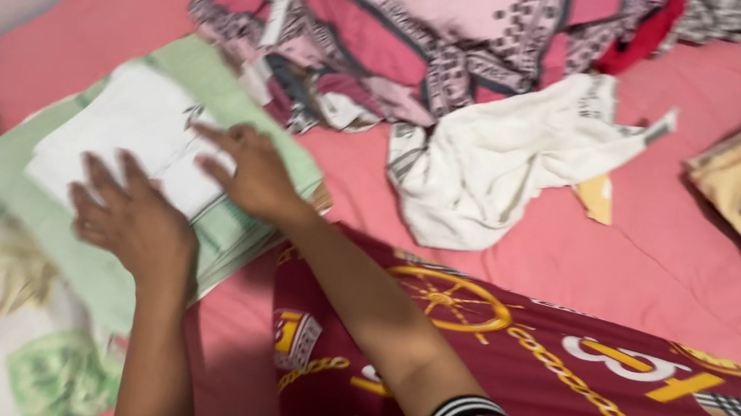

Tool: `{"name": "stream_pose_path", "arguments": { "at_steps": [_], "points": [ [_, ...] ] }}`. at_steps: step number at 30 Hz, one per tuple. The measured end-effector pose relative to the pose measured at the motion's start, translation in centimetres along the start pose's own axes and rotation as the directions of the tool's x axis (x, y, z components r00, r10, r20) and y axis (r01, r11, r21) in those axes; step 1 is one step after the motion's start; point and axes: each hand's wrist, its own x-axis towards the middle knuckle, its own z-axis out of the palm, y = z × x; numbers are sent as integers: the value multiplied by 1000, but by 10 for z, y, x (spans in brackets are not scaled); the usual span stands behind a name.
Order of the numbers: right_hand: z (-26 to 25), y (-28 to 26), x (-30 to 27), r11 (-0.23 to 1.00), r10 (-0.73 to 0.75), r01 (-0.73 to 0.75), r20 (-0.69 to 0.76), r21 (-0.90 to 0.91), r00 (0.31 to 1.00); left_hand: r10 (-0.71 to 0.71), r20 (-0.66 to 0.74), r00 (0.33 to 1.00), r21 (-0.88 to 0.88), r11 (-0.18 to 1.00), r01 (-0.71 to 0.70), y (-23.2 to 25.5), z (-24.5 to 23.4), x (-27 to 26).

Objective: The person sits on a bed and folds several towels one by one. They unfold each towel, align the edges, fold it into smaller rectangles, and place the folded towels into a neat stack.

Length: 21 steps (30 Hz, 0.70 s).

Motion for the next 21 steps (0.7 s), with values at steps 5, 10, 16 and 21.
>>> {"name": "stream_pose_path", "arguments": {
  "at_steps": [5,10,16,21],
  "points": [
    [-56,50,-39,891,-57,17,75,453,996,360,-68,930,-67,929,-365,94,47,-4],
    [-180,126,-115,934,340,-272,-347,230,874,765,60,641,-585,547,-598,229,80,-49],
    [-255,185,-204,708,622,-638,-694,302,362,764,365,532,-610,628,-484,314,110,-130],
    [-266,215,-232,468,852,-764,-455,443,258,832,334,442,-153,511,-846,321,150,-212]
  ]
}}
